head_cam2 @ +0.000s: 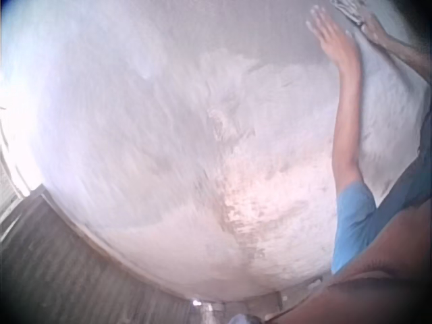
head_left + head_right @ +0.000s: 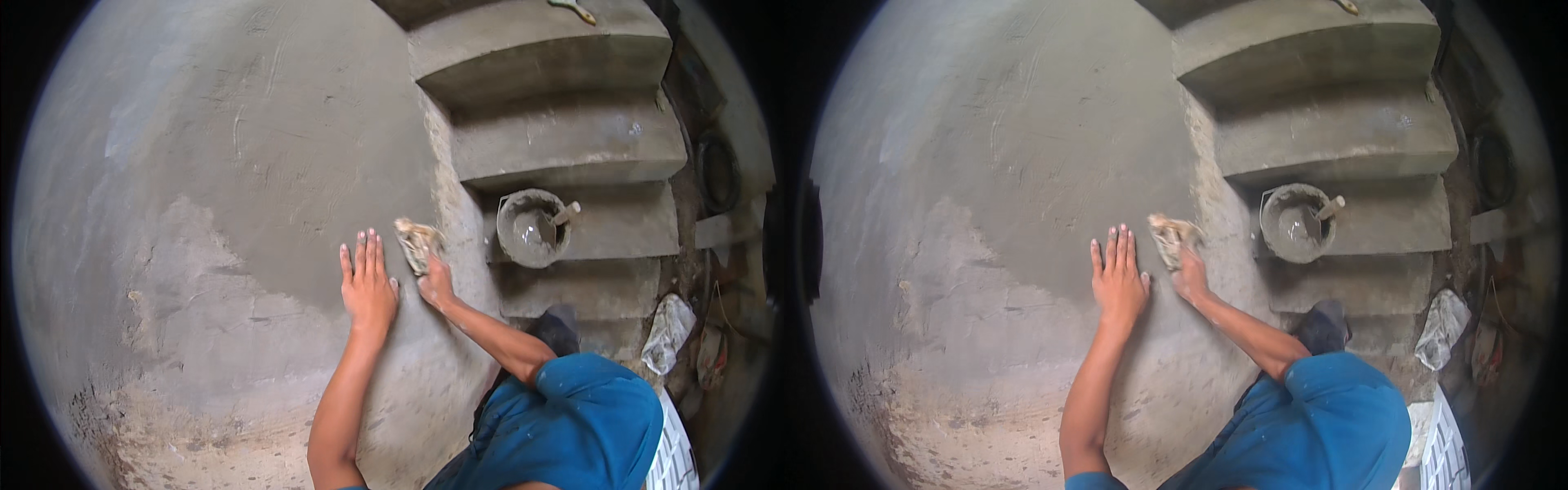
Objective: The person applies wet plaster to a curved wall using a trowel, then smooths the surface with a cloth. The person repeatedly scoops plaster from a bucket and spreads it along the wall, alternating between troweling and wiping motions.
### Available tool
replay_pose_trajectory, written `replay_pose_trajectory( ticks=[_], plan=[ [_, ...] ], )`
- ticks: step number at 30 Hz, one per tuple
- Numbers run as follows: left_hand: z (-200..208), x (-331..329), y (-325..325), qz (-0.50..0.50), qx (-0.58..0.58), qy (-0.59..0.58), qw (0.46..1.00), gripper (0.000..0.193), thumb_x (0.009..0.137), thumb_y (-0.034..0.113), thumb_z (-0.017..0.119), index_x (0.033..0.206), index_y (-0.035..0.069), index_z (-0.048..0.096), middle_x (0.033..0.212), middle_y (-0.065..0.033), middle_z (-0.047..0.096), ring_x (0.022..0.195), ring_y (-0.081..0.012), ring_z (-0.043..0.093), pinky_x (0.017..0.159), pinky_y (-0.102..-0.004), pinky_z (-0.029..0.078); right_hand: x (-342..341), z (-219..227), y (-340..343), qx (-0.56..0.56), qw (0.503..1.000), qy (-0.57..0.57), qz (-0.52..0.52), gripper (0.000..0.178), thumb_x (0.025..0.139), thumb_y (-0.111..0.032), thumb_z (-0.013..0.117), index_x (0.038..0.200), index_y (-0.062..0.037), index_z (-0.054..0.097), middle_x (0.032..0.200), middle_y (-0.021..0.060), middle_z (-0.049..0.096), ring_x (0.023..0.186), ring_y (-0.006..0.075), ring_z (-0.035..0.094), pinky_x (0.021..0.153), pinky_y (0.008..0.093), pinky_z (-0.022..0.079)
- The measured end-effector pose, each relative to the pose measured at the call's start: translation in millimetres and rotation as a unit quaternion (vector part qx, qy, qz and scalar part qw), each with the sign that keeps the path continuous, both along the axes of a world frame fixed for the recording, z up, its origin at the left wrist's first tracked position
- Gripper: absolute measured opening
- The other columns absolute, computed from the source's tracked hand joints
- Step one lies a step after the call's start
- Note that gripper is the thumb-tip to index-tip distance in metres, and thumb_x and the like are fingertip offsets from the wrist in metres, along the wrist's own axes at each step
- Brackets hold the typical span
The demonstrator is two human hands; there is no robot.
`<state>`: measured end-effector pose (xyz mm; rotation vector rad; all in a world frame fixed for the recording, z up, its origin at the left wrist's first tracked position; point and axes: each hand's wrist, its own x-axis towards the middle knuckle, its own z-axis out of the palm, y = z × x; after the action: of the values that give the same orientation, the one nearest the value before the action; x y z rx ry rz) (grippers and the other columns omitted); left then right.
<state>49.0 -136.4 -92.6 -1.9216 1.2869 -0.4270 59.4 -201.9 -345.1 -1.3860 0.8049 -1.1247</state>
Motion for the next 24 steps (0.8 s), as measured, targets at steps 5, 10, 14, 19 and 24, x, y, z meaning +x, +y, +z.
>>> replay_pose_trajectory(
  ticks=[5, 10, 14, 19, 24],
  plan=[
    [4.5, -0.8, 9.0, 0.006, 0.013, 0.02, 1.0, 0.089, 0.095, 0.047, 0.066, 0.168, 0.008, 0.032, 0.177, -0.0045, 0.028, 0.164, -0.0192, 0.021, 0.136, -0.0498, 0.008, 15.5, -0.3, -34.8, 0.126, 0.99, 0.062, 0.0, 0.037, 0.078, 0.001, 0.055, 0.111, 0.0063, 0.069, 0.099, 0.0326, 0.072, 0.099, 0.0498, 0.071, 0.086, 0.0526, 0.055],
    [7.0, -1.4, 8.9, 0.013, 0.008, 0.011, 1.0, 0.089, 0.096, 0.047, 0.066, 0.169, 0.008, 0.031, 0.177, -0.0045, 0.028, 0.164, -0.0193, 0.021, 0.136, -0.048, 0.009, -9.3, -2.1, -17.4, 0.179, 0.981, 0.077, 0.013, 0.038, 0.081, -0.001, 0.053, 0.115, 0.0045, 0.069, 0.105, 0.0343, 0.071, 0.103, 0.0499, 0.071, 0.089, 0.0536, 0.056],
    [6.6, -3.4, 10.9, 0.022, 0.007, 0.027, 0.999, 0.089, 0.096, 0.046, 0.066, 0.168, 0.008, 0.031, 0.177, -0.0047, 0.028, 0.165, -0.0194, 0.02, 0.136, -0.0472, 0.009, -7.5, 27.2, -5.2, -0.073, 0.995, -0.061, -0.015, 0.041, 0.082, 0.005, 0.055, 0.119, 0.0017, 0.074, 0.112, 0.0281, 0.074, 0.113, 0.0461, 0.069, 0.097, 0.0495, 0.055],
    [8.2, -4.4, 16.4, 0.017, 0.003, 0.011, 1.0, 0.09, 0.095, 0.046, 0.067, 0.168, 0.007, 0.032, 0.177, -0.0054, 0.028, 0.165, -0.0197, 0.02, 0.137, -0.0464, 0.008, 26.1, 20.7, -75.1, 0.106, 0.993, 0.06, -0.009, 0.038, 0.077, -0.001, 0.054, 0.112, 0.0079, 0.067, 0.088, 0.0309, 0.072, 0.09, 0.0504, 0.072, 0.078, 0.0563, 0.054],
    [11.6, -7.6, 9.4, 0.041, -0.003, 0.03, 0.999, 0.089, 0.098, 0.046, 0.063, 0.169, 0.005, 0.028, 0.178, -0.0054, 0.024, 0.166, -0.0201, 0.017, 0.136, -0.0468, 0.008, 1.9, 23.9, -30.8, -0.04, 0.999, -0.008, 0.005, 0.052, 0.081, -0.002, 0.057, 0.132, 0.0041, 0.067, 0.121, 0.0346, 0.069, 0.117, 0.0481, 0.068, 0.101, 0.0518, 0.053]
  ],
)
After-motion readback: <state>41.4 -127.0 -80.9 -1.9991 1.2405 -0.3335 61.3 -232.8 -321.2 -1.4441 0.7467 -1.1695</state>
